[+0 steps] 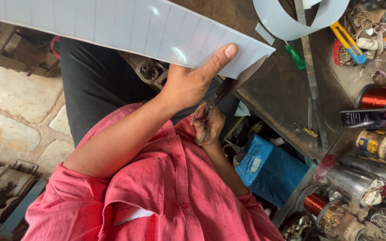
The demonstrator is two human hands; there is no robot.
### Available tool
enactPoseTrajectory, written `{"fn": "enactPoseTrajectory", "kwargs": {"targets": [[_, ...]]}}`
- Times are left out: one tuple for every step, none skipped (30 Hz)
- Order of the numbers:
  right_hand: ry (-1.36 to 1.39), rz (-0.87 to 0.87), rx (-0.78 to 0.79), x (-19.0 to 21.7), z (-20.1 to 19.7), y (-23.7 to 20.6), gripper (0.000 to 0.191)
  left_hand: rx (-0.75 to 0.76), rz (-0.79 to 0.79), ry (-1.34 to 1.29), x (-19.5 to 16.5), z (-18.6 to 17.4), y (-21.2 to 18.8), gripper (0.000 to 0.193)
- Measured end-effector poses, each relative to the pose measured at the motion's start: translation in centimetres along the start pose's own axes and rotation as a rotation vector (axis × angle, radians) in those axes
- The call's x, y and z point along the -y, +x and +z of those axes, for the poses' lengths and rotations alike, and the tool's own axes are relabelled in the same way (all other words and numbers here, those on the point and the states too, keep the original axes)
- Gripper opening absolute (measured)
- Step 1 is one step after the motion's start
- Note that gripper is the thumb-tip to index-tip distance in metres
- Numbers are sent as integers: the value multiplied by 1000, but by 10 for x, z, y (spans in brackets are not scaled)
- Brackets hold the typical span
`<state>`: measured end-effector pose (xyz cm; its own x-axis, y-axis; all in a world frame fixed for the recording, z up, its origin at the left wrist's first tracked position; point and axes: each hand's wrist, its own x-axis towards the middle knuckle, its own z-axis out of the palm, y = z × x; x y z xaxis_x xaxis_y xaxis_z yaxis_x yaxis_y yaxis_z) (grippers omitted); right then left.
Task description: The person folds a long strip of white paper on a workbench, then uses scissors to cut the strip into many small rectangular pieces. The cut pieces accumulate on the bench as the person continues cutting.
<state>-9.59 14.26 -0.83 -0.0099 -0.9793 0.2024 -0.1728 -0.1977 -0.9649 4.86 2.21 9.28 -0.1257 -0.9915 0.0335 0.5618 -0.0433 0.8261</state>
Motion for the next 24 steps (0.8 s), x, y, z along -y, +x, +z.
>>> {"fn": "enactPoseTrajectory", "kwargs": {"targets": [[9,-1,-1,-1,0,0,60,-3,-1,0,-1,0,0,35],[2,-5,4,-2,-1,-1,60,-7,-3,0,-1,-1,-1,35],[-6,-7,6,-3,-1,-1,60,-1,-9,4,-1,-1,-1,34],[-15,-9,7,-3,-1,-1,59,7,-14,7,-1,-1,-1,34],[-48,-1,5,-3,-1,-1,59,16,-18,12,-1,-1,-1,33],[-81,7,2,-2,-1,0,58,10,-3,11,-1,-1,0,33],[-113,14,-2,0,0,1,58,5,14,11,-1,0,0,32],[-76,25,1,2,1,3,58,0,32,13,-2,0,1,32],[-38,36,4,4,2,4,58,-2,40,35,-2,0,1,31],[2,45,7,7,4,6,59,-3,49,58,-3,-1,0,30],[3,17,14,9,5,9,61,-4,59,84,-4,-1,0,29],[2,-7,17,13,6,11,64,-9,-33,99,-5,-1,-4,27],[-2,-27,17,16,6,13,68,-11,-129,113,-6,-1,-8,26],[-34,-44,15,19,6,14,69,-12,-228,125,-5,0,-12,25],[-68,-62,13,22,5,16,70,2,-156,118,-5,1,-15,25],[-102,-81,12,23,5,17,71,18,-81,109,-3,2,-17,25],[-101,-62,-1,24,5,18,72,33,-7,99,-2,3,-18,26],[-99,-43,-10,24,5,19,73,27,-51,96,-1,3,-19,26],[-96,-26,-18,23,5,19,75,22,-93,93,0,3,-19,25],[-93,-22,-23,23,5,19,74,15,-133,93,0,2,-19,25],[-87,-17,-29,22,5,18,73,19,-97,97,1,2,-19,24],[-79,-13,-35,21,6,17,72,25,-59,104,1,2,-18,24],[-80,-14,-32,21,6,16,69,31,-21,111,1,1,-18,24],[-79,-13,-29,21,6,15,67,28,-27,112,1,1,-17,24]]}}
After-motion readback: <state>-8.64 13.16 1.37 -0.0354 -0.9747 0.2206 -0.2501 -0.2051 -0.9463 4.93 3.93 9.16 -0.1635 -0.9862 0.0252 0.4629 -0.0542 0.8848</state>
